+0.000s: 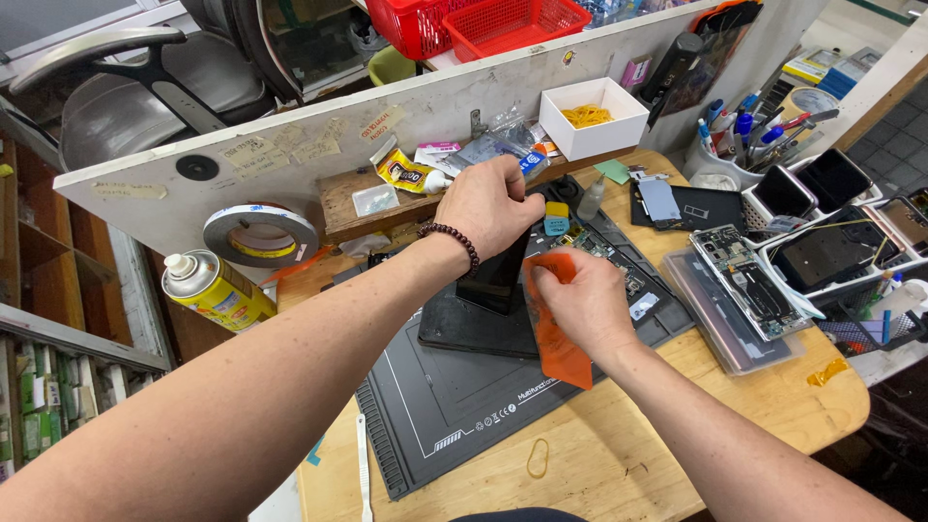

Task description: The person applies adhesive from a small bottle to the edges of a smartphone frame while using an orange plastic card to spread and smooth the adhesive. The person repeatedly repositions the card and applies more adhesive along the frame edges.

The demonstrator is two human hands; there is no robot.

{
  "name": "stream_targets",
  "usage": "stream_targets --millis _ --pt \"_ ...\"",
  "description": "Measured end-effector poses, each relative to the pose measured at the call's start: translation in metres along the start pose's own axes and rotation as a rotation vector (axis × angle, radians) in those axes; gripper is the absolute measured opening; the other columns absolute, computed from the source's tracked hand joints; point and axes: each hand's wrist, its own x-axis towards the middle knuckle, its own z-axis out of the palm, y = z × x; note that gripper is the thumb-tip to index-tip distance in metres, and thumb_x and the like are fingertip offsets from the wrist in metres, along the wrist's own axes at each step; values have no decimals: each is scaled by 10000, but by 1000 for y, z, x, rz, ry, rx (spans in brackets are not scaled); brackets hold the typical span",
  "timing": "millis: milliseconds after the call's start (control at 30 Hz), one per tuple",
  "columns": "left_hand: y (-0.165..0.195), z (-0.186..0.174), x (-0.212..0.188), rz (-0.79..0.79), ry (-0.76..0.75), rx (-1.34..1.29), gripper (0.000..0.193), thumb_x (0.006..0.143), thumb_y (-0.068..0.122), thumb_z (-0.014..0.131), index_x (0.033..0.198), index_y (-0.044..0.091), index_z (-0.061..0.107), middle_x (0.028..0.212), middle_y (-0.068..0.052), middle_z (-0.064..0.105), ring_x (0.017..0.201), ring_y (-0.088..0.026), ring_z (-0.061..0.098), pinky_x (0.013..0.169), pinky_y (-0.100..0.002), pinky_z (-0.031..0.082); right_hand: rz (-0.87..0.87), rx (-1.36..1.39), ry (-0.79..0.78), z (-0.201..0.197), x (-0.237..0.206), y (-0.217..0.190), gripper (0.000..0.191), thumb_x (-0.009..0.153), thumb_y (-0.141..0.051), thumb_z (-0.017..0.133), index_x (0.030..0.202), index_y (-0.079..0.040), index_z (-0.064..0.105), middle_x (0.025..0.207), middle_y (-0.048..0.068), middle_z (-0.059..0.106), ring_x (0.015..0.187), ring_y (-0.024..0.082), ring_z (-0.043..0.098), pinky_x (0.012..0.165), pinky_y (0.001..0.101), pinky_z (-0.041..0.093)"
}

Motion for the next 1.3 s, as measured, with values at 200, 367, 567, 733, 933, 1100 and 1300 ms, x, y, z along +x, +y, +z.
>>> stream_targets --millis 200,367,567,733,933,1100,1300 --pt "-1 2 1 17 1 6 261 754 296 742 761 54 645 711 -157 702 732 -325 715 719 -417 573 181 -124 -185 -5 11 -19 235 874 -177 670 1076 -121 777 806 112 780 709 254 772 695 381 616" --pt "0 3 2 68 23 20 264 757 297 739 759 51 643 698 -164 694 731 -342 707 721 -426 568 200 -184 -219 -4 18 -21 228 854 -232 735 1027 -94 792 810 143 772 705 263 759 690 399 621" --pt "3 -1 -3 45 -10 26 303 728 311 757 763 42 621 674 -175 681 707 -348 704 696 -430 563 108 -317 -239 1 22 -14 255 846 -262 760 1013 -70 787 814 186 779 755 315 768 754 403 595" --pt "5 -3 -5 46 2 47 266 713 290 755 752 57 633 674 -171 686 714 -344 705 697 -426 561 28 -289 -243 7 19 -9 241 844 -220 750 1001 -41 785 859 180 770 790 310 756 754 412 593" --pt "9 -5 -7 30 -11 46 249 710 266 742 745 52 621 670 -173 685 699 -342 704 701 -422 566 17 -276 -316 9 21 0 249 871 -216 729 1037 -32 751 846 186 772 747 300 767 732 403 604" --pt "11 -6 -9 0 -25 38 258 709 270 744 732 47 617 664 -178 682 688 -343 700 696 -422 567 -22 -293 -329 9 20 4 244 868 -231 735 996 -24 756 808 172 763 722 290 755 716 407 599" --pt "11 -2 -9 33 38 68 252 712 262 761 750 51 630 699 -180 693 775 -377 688 731 -465 559 -6 -258 -338 10 21 6 273 879 -258 728 1035 -36 755 835 168 767 734 288 748 718 399 585"
